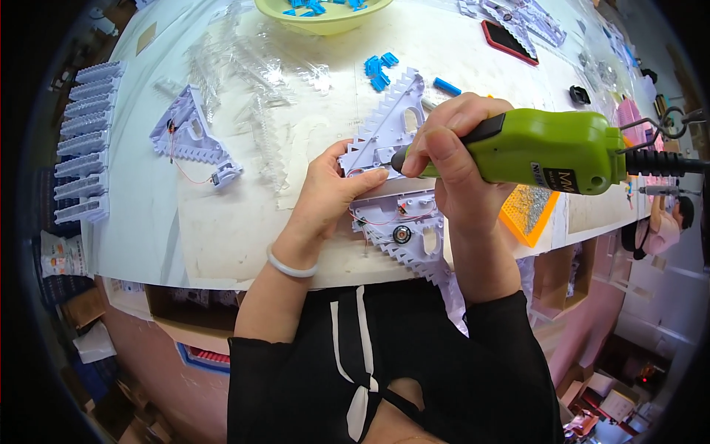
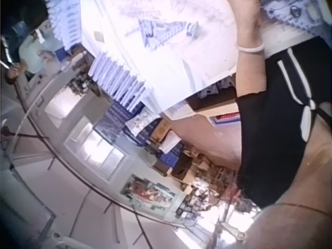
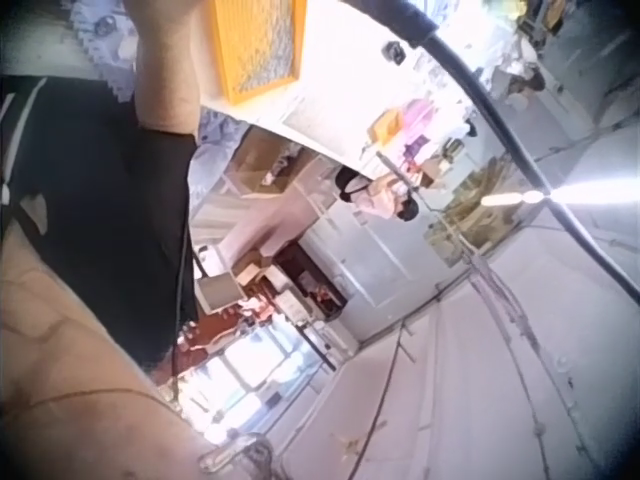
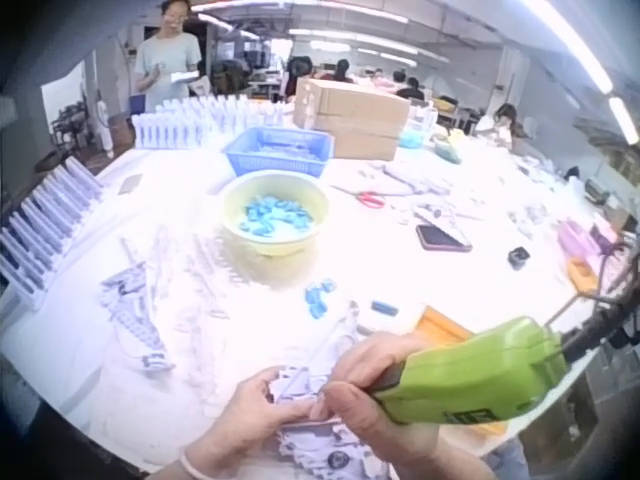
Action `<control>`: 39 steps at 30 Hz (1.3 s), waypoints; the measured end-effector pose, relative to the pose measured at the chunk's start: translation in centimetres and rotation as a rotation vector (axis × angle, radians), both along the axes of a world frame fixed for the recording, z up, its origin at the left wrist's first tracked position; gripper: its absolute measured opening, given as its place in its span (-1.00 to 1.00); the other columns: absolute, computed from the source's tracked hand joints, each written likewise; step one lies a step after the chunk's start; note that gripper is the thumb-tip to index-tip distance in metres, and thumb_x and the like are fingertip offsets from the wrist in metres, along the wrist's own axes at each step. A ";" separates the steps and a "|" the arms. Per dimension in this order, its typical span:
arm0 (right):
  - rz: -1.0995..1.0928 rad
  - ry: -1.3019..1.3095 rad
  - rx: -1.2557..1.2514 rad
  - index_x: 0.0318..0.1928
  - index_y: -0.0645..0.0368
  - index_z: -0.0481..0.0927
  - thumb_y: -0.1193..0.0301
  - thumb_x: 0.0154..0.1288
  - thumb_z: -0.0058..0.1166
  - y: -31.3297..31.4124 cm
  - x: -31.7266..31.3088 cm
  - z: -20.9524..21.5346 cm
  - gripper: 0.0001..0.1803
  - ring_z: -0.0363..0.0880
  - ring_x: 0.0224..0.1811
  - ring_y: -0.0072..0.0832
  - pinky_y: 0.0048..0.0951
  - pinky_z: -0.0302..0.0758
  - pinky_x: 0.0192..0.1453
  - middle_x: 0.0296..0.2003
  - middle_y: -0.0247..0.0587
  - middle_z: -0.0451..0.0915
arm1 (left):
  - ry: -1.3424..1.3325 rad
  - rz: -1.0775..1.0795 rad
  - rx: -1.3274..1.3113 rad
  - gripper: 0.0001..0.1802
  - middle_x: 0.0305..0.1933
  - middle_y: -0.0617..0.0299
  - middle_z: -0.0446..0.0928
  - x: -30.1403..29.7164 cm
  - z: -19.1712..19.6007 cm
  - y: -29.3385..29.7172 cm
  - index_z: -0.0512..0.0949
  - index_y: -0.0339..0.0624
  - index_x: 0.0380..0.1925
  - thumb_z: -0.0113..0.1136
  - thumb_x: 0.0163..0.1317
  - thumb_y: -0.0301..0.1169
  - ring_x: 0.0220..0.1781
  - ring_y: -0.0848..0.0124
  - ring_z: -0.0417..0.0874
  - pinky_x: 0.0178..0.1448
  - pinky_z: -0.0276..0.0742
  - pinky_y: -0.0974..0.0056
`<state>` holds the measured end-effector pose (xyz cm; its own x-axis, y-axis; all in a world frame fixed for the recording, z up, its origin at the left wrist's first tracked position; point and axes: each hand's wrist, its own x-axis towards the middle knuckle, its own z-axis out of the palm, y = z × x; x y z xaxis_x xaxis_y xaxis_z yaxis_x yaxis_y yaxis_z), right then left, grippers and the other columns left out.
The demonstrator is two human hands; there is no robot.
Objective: The person assembles electronic components, wires, and batteries into a plastic toy frame using a soldering iron.
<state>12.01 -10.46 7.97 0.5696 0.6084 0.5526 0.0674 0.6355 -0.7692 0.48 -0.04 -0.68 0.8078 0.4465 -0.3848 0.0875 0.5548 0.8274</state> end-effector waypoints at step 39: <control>-0.017 -0.253 -0.166 -0.22 0.28 0.49 0.65 0.28 0.26 1.1 -0.1 -0.8 -0.82 0.55 -0.57 -0.53 -0.55 0.55 -0.47 -0.44 -0.17 0.55 | -0.050 0.018 0.042 -0.43 -0.05 0.08 0.67 -0.1 -0.3 -0.5 0.47 -0.38 0.19 0.44 0.17 -0.56 -0.11 0.42 0.72 -0.02 0.68 0.36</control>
